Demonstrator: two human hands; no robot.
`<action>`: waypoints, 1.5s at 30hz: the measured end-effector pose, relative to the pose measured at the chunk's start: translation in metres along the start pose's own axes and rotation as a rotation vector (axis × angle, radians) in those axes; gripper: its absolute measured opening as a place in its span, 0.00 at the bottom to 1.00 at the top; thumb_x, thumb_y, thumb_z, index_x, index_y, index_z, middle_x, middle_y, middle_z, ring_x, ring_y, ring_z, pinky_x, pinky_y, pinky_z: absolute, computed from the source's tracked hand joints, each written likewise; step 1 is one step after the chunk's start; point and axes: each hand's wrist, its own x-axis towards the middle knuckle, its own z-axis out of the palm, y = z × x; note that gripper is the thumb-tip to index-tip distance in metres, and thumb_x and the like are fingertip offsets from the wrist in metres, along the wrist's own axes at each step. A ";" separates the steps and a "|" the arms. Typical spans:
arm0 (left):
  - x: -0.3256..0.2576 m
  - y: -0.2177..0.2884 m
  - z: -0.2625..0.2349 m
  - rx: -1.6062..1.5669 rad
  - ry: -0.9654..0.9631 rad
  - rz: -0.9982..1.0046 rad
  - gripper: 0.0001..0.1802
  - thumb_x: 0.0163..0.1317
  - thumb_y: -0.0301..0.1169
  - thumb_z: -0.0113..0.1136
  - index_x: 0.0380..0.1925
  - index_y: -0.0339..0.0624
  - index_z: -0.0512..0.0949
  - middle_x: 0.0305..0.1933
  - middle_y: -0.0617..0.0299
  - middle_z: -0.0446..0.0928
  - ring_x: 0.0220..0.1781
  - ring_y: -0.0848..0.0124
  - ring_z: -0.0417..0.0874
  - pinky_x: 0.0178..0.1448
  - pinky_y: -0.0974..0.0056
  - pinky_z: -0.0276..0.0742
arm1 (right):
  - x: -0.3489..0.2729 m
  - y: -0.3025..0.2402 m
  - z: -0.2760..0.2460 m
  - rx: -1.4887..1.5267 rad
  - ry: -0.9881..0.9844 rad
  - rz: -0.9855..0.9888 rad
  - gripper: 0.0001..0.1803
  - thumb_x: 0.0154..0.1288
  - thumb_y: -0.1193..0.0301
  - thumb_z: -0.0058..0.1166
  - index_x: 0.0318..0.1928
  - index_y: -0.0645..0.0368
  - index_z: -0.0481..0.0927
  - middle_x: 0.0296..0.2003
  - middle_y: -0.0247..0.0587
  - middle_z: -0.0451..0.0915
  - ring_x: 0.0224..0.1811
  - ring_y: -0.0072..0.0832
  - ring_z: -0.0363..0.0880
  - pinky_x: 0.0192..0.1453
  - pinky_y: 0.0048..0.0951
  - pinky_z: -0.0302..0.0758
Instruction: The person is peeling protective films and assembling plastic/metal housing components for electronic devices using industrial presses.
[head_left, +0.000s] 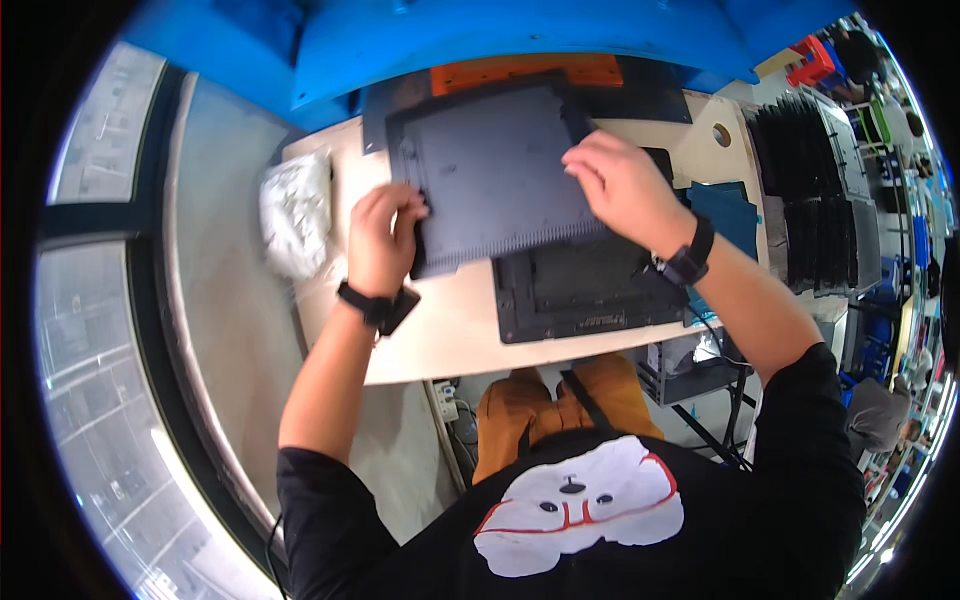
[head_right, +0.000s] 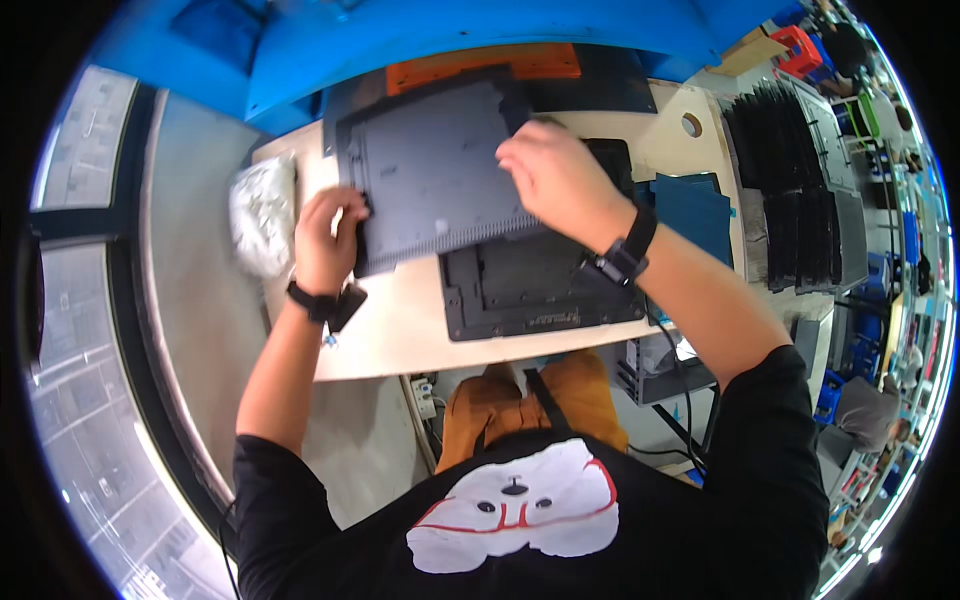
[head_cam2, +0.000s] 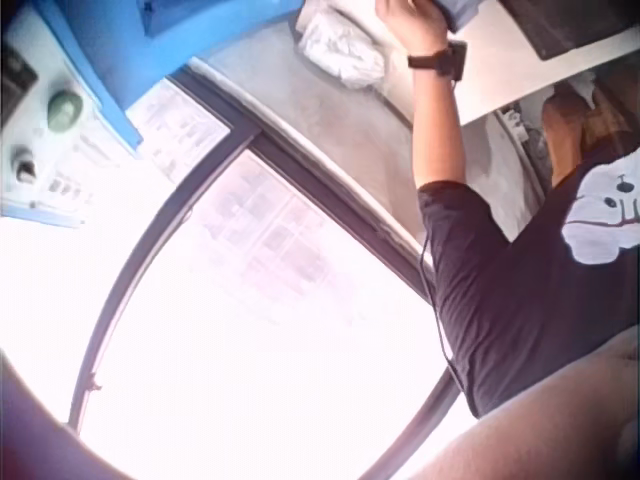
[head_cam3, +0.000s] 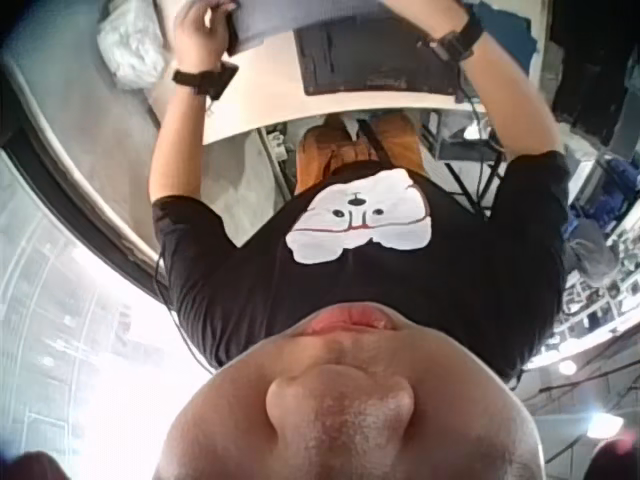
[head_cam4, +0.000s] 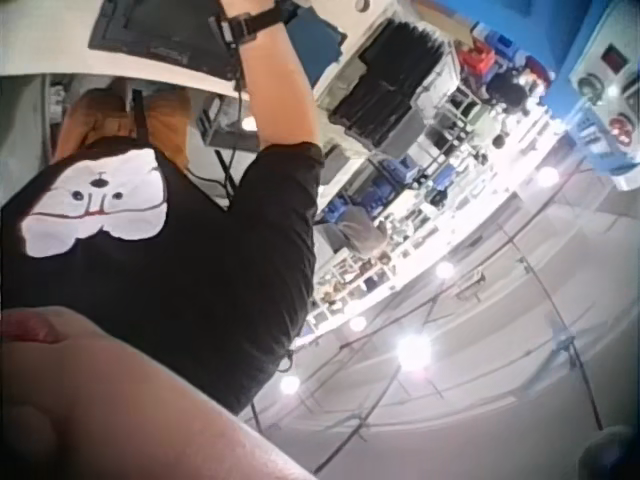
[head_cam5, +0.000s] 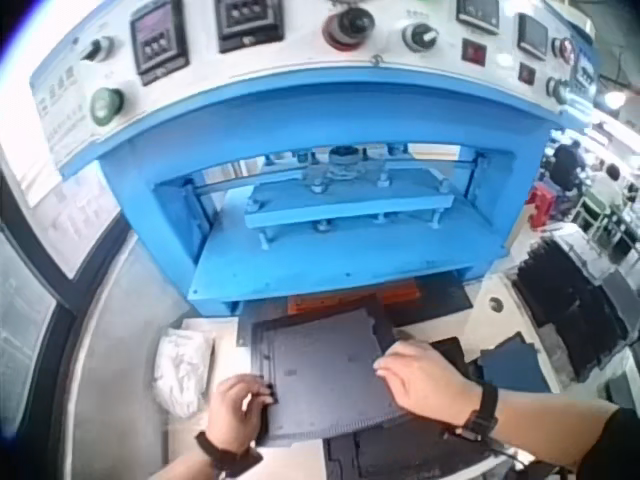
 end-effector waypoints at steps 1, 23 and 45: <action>0.025 -0.015 0.020 -0.006 -0.021 0.038 0.04 0.55 0.16 0.58 0.30 0.35 0.77 0.39 0.50 0.81 0.42 0.53 0.82 0.49 0.58 0.77 | 0.004 0.026 -0.001 -0.006 0.046 0.012 0.04 0.60 0.77 0.54 0.33 0.63 0.80 0.31 0.47 0.78 0.36 0.46 0.77 0.41 0.41 0.75; 0.144 -0.080 0.127 0.519 -0.398 0.216 0.31 0.62 0.35 0.60 0.64 0.35 0.67 0.70 0.43 0.63 0.72 0.46 0.62 0.74 0.50 0.58 | 0.043 0.208 0.035 -0.580 -0.191 -0.015 0.40 0.66 0.46 0.52 0.71 0.54 0.61 0.72 0.48 0.57 0.76 0.39 0.52 0.79 0.41 0.46; 0.235 -0.096 0.150 0.331 -0.369 -0.266 0.26 0.65 0.43 0.60 0.57 0.40 0.75 0.64 0.48 0.72 0.68 0.56 0.70 0.70 0.57 0.62 | -0.024 0.117 -0.038 -0.166 -0.330 0.011 0.18 0.60 0.57 0.58 0.39 0.61 0.80 0.39 0.41 0.78 0.48 0.35 0.75 0.54 0.38 0.69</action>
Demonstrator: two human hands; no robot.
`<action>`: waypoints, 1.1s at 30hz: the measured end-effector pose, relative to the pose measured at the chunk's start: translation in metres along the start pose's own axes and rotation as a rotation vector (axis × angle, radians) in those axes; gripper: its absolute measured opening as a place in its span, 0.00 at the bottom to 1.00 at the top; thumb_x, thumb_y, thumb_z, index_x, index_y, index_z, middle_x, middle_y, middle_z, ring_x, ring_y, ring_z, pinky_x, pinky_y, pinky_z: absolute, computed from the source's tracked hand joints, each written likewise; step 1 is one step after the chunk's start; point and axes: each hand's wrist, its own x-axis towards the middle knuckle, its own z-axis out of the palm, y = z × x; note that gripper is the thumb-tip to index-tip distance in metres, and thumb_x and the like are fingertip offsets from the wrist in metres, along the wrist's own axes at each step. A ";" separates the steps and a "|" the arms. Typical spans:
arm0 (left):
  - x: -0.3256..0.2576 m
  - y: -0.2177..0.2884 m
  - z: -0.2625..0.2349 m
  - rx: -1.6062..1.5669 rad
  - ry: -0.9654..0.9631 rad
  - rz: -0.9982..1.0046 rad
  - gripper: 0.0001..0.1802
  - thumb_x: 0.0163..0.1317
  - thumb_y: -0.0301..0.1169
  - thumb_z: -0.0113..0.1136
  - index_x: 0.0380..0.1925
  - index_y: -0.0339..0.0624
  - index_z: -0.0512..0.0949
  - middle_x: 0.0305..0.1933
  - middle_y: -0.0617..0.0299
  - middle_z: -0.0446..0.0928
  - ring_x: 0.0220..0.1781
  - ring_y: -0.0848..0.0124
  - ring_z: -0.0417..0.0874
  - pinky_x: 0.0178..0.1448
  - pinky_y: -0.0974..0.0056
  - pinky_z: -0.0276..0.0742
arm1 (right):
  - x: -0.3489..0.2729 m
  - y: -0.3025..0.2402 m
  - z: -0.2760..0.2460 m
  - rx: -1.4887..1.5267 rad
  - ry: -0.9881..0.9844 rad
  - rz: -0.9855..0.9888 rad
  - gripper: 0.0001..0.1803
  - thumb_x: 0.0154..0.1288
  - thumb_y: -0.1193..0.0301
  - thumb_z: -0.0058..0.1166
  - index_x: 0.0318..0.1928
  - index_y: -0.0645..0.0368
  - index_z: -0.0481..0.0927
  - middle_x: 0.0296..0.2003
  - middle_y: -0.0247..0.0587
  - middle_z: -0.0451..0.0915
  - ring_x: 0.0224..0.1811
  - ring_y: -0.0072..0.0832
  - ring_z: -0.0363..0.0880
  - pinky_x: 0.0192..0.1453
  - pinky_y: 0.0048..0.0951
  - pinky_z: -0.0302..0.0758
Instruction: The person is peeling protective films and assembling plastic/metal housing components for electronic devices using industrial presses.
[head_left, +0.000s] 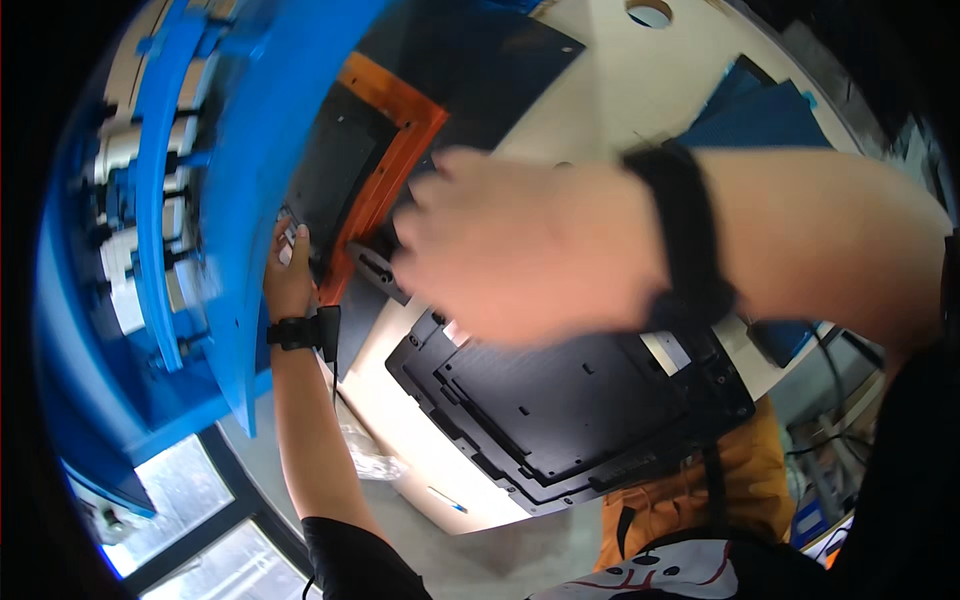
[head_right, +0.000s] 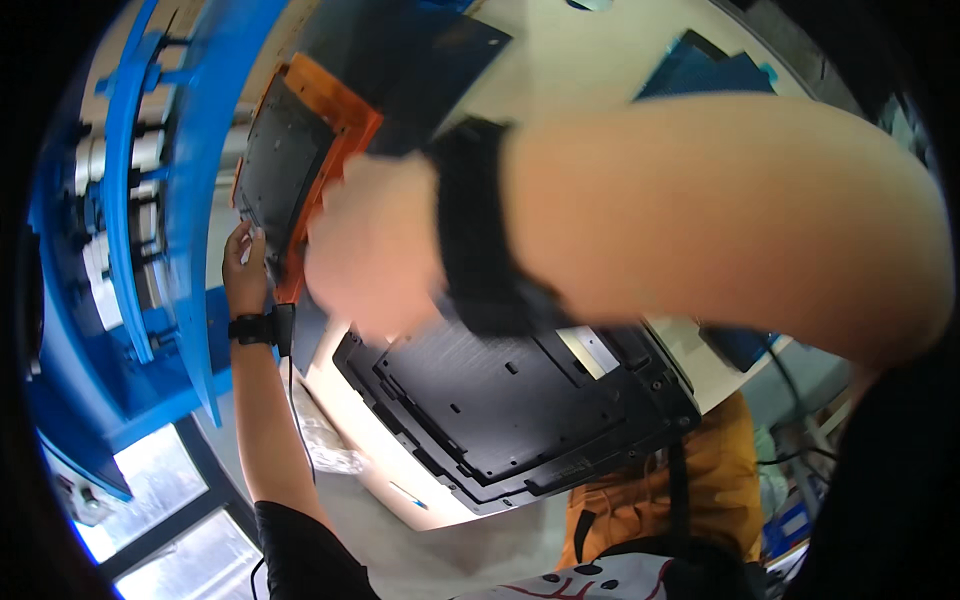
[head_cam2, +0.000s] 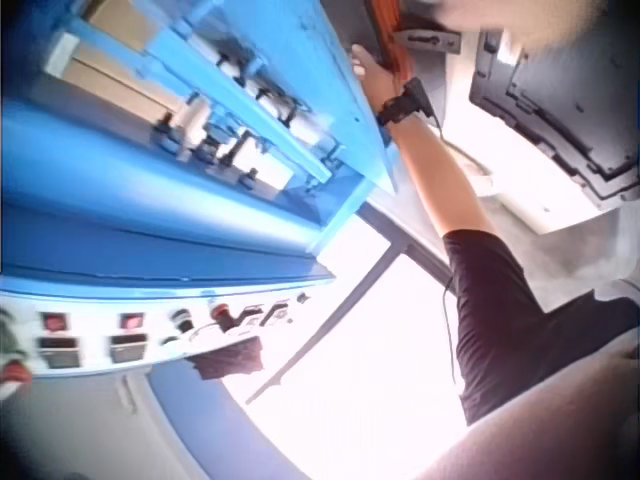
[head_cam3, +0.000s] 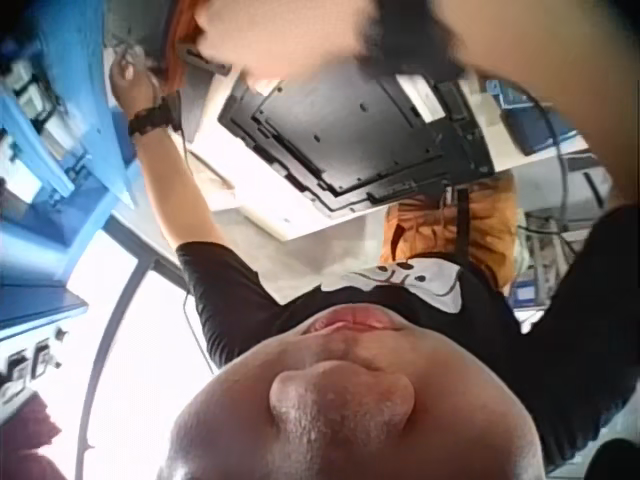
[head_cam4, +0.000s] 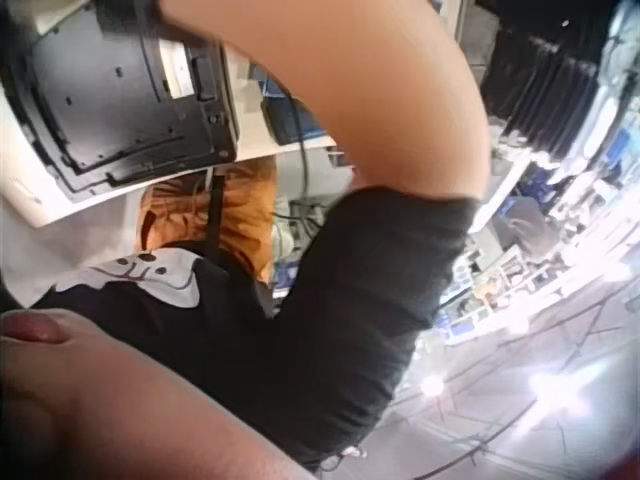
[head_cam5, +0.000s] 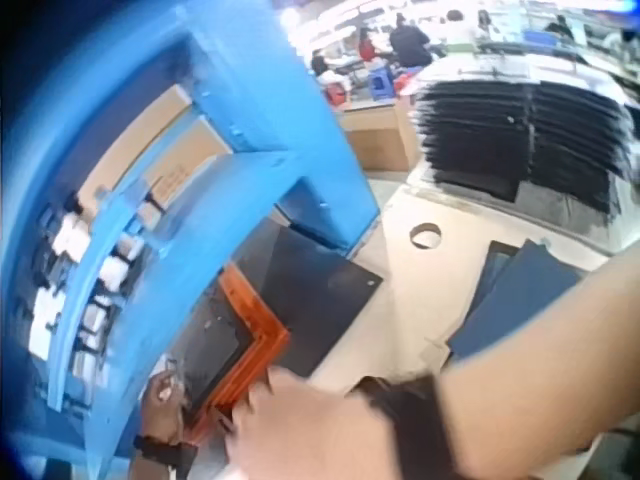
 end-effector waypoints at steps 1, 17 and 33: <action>0.010 0.004 0.005 0.025 0.057 0.043 0.27 0.65 0.44 0.60 0.58 0.40 0.74 0.65 0.48 0.71 0.69 0.55 0.69 0.71 0.56 0.62 | -0.030 -0.013 0.000 0.048 0.082 0.001 0.15 0.59 0.59 0.58 0.34 0.59 0.80 0.32 0.37 0.77 0.40 0.31 0.76 0.47 0.34 0.69; -0.062 -0.094 -0.053 1.304 0.290 0.895 0.30 0.70 0.47 0.51 0.61 0.32 0.68 0.62 0.46 0.73 0.61 0.52 0.75 0.62 0.54 0.71 | -0.187 -0.069 -0.055 0.344 -0.061 -0.166 0.14 0.59 0.61 0.58 0.39 0.57 0.77 0.36 0.33 0.76 0.41 0.30 0.76 0.44 0.30 0.71; -0.216 0.073 -0.302 0.353 0.897 0.330 0.46 0.61 0.38 0.61 0.70 0.26 0.49 0.75 0.34 0.49 0.78 0.40 0.46 0.78 0.46 0.42 | -0.007 -0.062 -0.250 -0.549 0.990 0.137 0.47 0.64 0.60 0.56 0.72 0.72 0.46 0.73 0.64 0.44 0.77 0.57 0.41 0.77 0.52 0.43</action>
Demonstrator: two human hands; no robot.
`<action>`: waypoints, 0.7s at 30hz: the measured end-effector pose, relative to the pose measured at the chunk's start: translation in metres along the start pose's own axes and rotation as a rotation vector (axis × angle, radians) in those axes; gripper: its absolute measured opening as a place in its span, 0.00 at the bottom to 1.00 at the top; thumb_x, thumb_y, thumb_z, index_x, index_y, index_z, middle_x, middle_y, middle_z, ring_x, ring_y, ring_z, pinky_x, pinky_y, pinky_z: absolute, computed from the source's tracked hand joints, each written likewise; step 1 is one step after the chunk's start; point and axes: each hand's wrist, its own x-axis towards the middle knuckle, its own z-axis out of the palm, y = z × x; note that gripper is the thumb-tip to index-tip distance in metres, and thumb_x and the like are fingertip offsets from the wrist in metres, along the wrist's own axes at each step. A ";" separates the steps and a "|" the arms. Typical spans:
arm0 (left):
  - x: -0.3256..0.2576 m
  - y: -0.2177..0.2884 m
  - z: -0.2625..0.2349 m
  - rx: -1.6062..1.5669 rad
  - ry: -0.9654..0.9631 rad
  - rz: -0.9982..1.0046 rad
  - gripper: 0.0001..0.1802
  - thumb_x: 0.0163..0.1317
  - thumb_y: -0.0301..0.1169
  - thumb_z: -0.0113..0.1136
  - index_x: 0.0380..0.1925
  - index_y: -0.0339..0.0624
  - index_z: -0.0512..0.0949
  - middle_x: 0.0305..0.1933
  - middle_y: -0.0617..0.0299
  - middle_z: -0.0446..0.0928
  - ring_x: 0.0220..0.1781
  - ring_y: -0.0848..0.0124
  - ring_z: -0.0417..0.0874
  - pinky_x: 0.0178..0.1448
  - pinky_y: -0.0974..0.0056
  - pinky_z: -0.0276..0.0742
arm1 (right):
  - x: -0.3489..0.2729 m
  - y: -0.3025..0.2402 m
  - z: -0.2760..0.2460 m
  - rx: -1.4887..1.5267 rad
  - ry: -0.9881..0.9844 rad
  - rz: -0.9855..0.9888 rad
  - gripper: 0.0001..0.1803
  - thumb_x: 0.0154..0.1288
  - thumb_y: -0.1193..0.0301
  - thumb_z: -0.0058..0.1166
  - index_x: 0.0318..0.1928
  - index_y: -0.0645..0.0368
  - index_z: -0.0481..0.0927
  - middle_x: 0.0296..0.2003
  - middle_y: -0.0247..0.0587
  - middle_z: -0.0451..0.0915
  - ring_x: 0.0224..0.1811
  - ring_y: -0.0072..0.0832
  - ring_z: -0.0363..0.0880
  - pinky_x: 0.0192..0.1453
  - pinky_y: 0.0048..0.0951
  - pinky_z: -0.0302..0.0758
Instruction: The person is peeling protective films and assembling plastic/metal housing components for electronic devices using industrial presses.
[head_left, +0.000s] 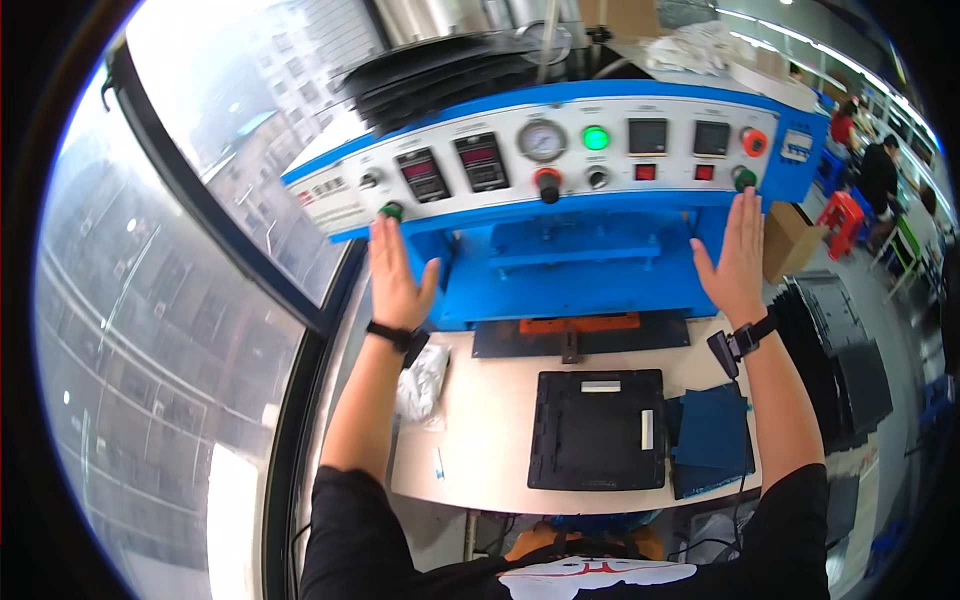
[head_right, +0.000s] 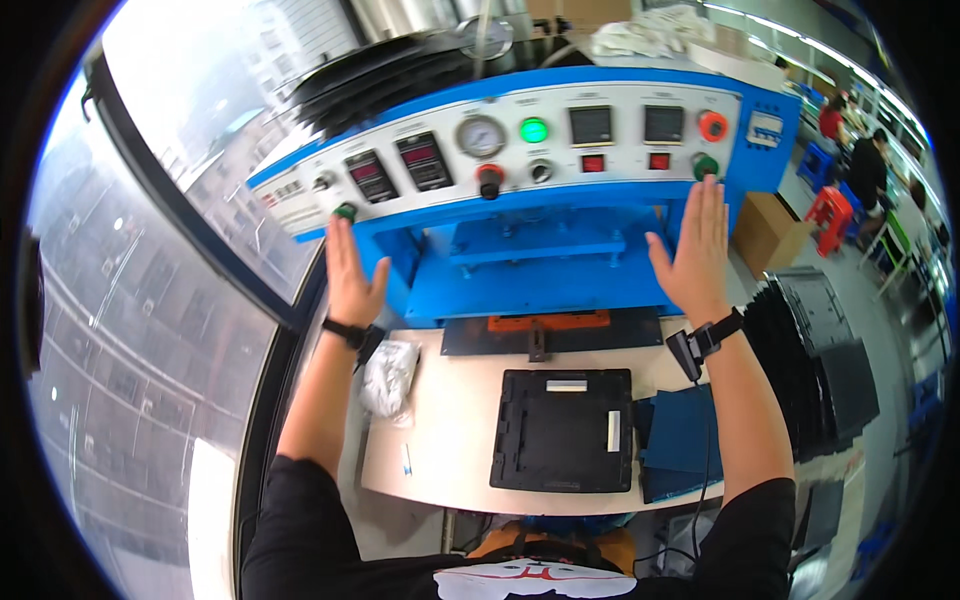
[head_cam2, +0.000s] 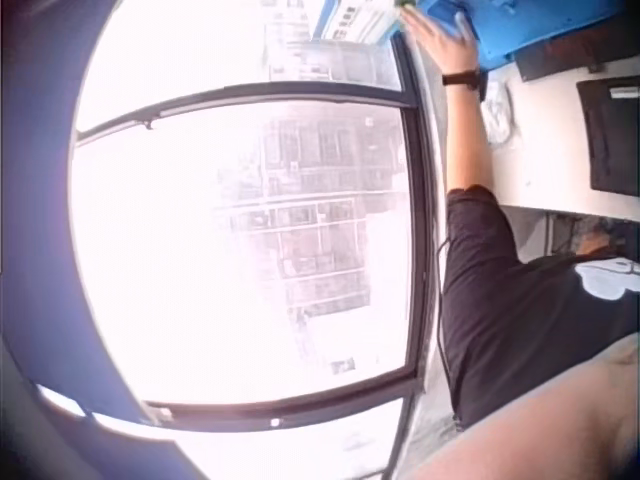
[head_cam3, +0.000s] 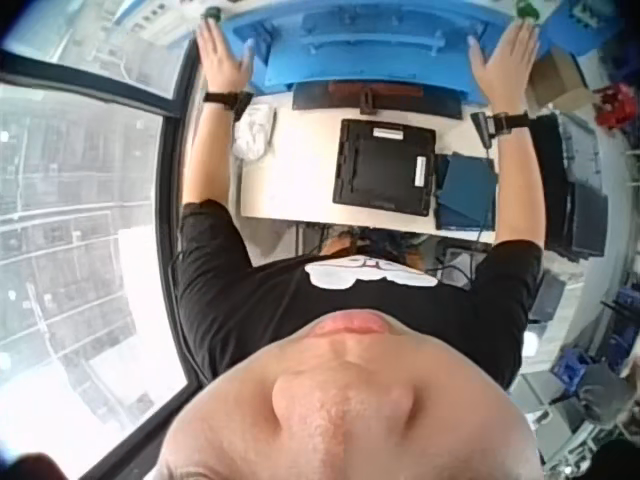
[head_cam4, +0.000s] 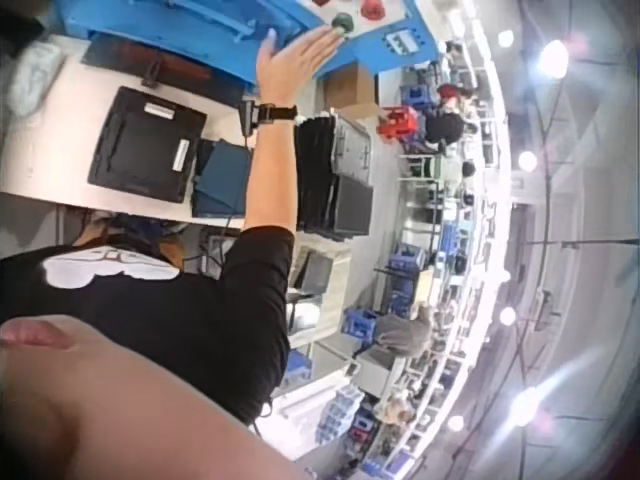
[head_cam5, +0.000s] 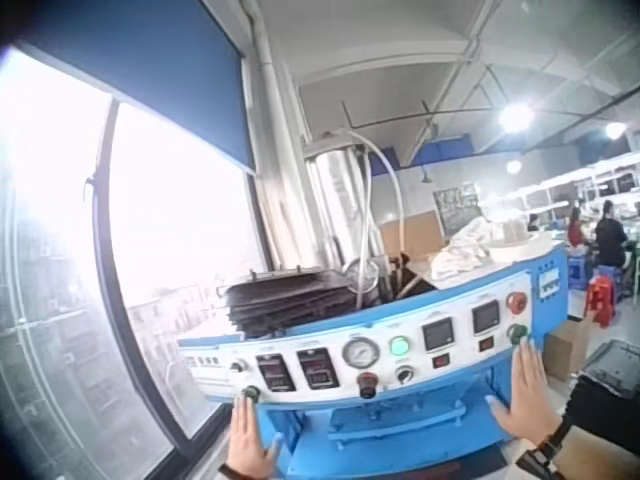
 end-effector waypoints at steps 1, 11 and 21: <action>-0.002 -0.001 0.002 0.042 -0.010 0.003 0.46 0.61 0.38 0.61 0.71 0.26 0.48 0.75 0.33 0.46 0.78 0.41 0.45 0.78 0.47 0.43 | 0.002 -0.001 0.007 0.022 0.001 -0.019 0.47 0.64 0.60 0.56 0.72 0.72 0.46 0.73 0.64 0.44 0.77 0.57 0.41 0.77 0.52 0.43; 0.010 -0.002 0.011 0.142 0.057 0.036 0.45 0.60 0.43 0.65 0.66 0.20 0.56 0.72 0.29 0.53 0.75 0.40 0.55 0.76 0.49 0.52 | 0.015 0.004 0.023 -0.097 0.092 -0.041 0.46 0.59 0.52 0.59 0.68 0.71 0.58 0.71 0.60 0.52 0.74 0.52 0.51 0.75 0.53 0.48; -0.122 0.081 -0.009 -0.390 -0.382 -0.203 0.13 0.64 0.29 0.60 0.47 0.35 0.78 0.44 0.48 0.82 0.47 0.52 0.82 0.53 0.56 0.75 | -0.176 0.060 -0.046 0.599 -0.268 0.643 0.19 0.63 0.63 0.61 0.48 0.65 0.78 0.42 0.51 0.83 0.45 0.40 0.83 0.50 0.33 0.77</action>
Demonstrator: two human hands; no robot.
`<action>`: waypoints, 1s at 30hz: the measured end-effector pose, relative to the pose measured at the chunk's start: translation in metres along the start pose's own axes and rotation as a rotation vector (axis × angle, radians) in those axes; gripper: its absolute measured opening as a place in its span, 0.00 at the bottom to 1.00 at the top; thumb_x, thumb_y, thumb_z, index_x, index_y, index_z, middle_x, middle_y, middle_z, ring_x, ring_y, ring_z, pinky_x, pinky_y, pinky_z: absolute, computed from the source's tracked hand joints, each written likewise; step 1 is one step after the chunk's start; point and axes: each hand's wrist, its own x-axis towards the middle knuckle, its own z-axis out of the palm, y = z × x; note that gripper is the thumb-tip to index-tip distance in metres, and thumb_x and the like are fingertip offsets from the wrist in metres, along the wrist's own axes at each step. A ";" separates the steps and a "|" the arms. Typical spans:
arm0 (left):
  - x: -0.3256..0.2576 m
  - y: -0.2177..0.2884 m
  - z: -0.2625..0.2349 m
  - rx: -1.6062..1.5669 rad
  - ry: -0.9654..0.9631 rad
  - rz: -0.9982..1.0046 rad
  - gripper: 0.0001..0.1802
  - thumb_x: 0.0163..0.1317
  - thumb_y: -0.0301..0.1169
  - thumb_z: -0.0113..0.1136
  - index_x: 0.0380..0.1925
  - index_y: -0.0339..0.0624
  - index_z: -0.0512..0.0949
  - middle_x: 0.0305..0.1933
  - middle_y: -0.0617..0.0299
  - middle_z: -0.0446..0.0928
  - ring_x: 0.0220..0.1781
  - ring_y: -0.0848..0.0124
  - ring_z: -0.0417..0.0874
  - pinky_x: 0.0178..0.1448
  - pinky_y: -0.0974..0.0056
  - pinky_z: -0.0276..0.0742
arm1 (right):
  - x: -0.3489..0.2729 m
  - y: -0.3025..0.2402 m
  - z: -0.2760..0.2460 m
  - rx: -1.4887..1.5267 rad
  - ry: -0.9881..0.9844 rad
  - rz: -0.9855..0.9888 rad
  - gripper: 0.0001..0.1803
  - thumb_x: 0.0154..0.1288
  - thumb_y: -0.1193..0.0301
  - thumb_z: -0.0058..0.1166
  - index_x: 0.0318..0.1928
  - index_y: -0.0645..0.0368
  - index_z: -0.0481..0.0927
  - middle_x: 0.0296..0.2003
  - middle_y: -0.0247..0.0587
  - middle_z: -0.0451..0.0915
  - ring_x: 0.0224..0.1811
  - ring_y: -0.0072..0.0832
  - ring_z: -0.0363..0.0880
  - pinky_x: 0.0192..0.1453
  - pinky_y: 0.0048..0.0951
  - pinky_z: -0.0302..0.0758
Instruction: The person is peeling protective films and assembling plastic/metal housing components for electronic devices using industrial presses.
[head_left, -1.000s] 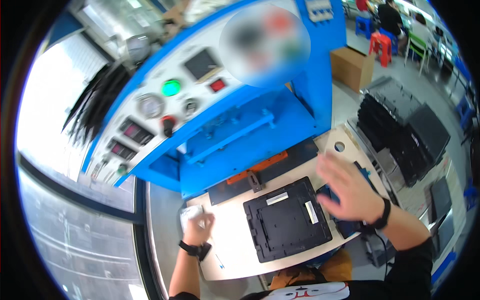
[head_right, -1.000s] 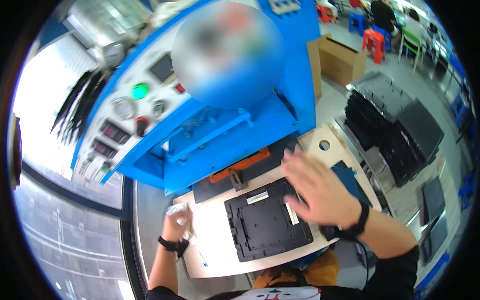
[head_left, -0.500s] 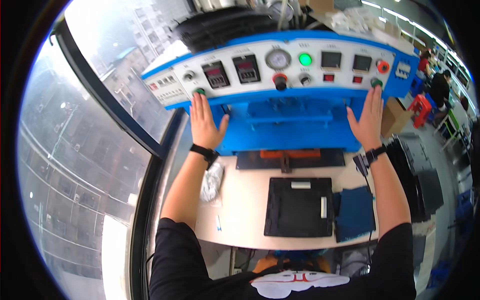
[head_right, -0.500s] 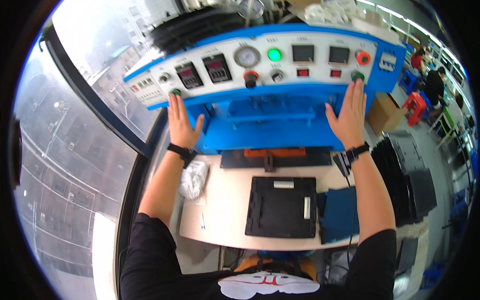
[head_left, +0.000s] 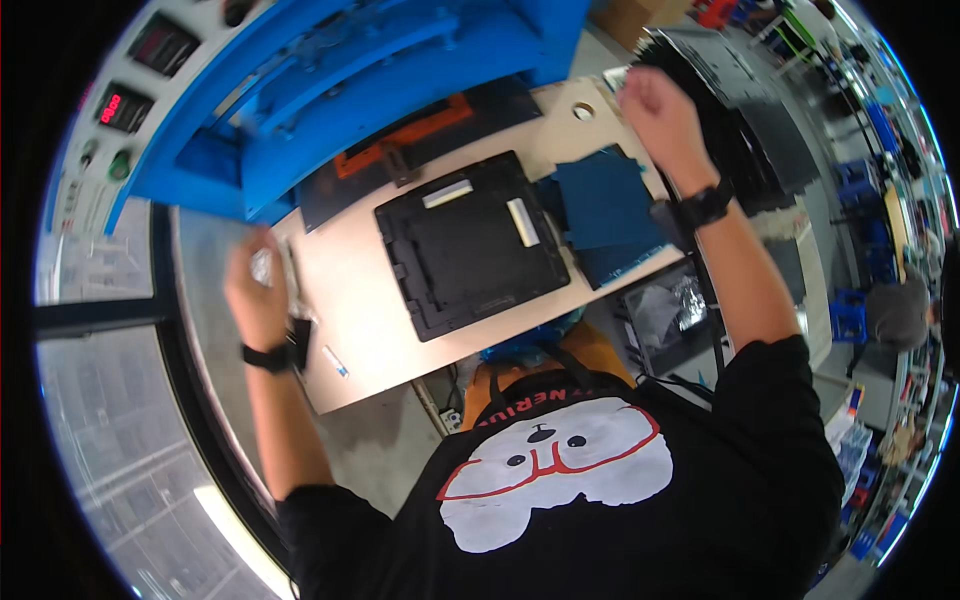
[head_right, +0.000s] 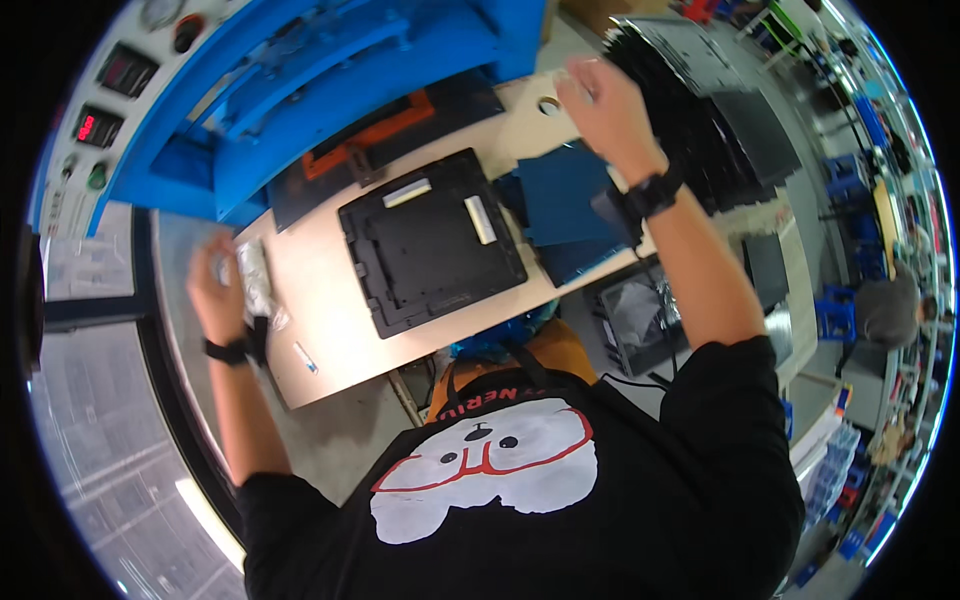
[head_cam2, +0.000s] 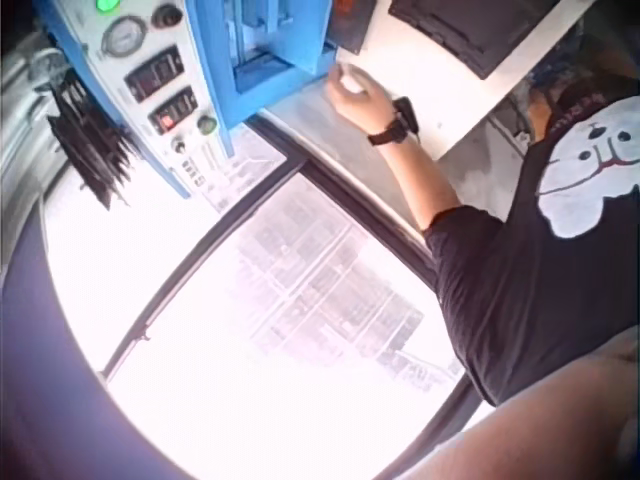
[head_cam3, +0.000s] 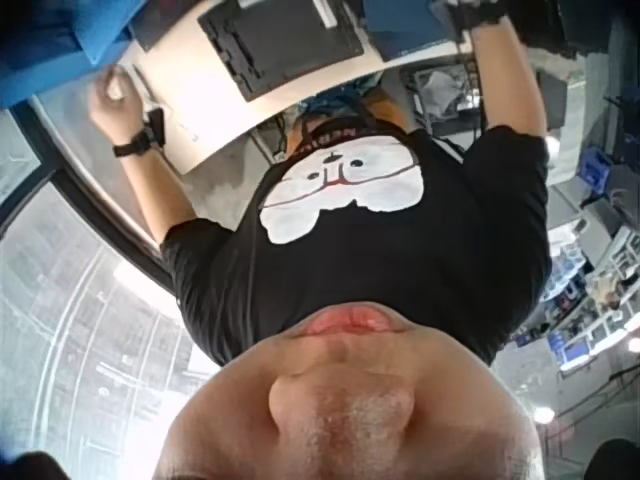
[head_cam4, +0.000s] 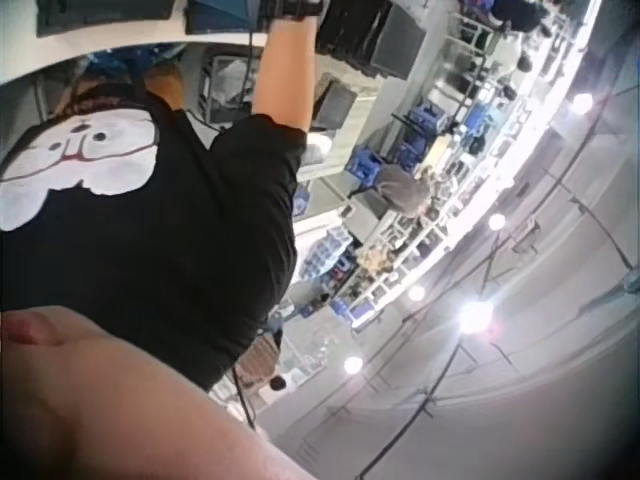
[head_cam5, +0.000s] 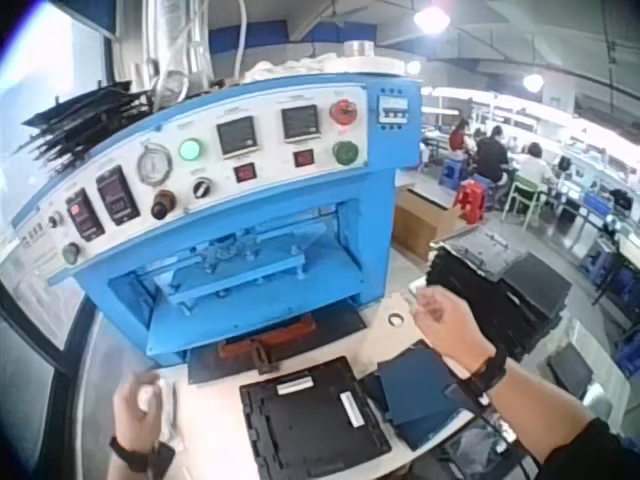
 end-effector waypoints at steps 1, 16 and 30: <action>-0.028 0.020 0.027 0.057 -0.031 0.046 0.11 0.64 0.30 0.60 0.44 0.36 0.79 0.41 0.49 0.82 0.44 0.53 0.83 0.51 0.57 0.76 | -0.034 0.039 -0.010 -0.071 -0.029 0.158 0.22 0.62 0.60 0.63 0.44 0.68 0.78 0.38 0.52 0.83 0.42 0.42 0.83 0.48 0.34 0.78; -0.126 0.301 0.326 -0.501 -0.718 0.205 0.28 0.53 0.35 0.67 0.55 0.40 0.74 0.62 0.48 0.71 0.66 0.49 0.69 0.68 0.50 0.62 | -0.164 0.206 -0.018 -0.194 0.095 0.570 0.14 0.63 0.67 0.53 0.41 0.67 0.81 0.36 0.59 0.81 0.41 0.51 0.81 0.45 0.40 0.76; -0.098 0.302 0.399 0.054 -0.684 0.476 0.27 0.57 0.26 0.54 0.60 0.35 0.71 0.67 0.45 0.67 0.69 0.46 0.66 0.70 0.42 0.60 | -0.175 0.208 -0.034 0.347 0.124 0.812 0.28 0.75 0.52 0.38 0.48 0.68 0.78 0.38 0.48 0.82 0.42 0.34 0.80 0.52 0.31 0.73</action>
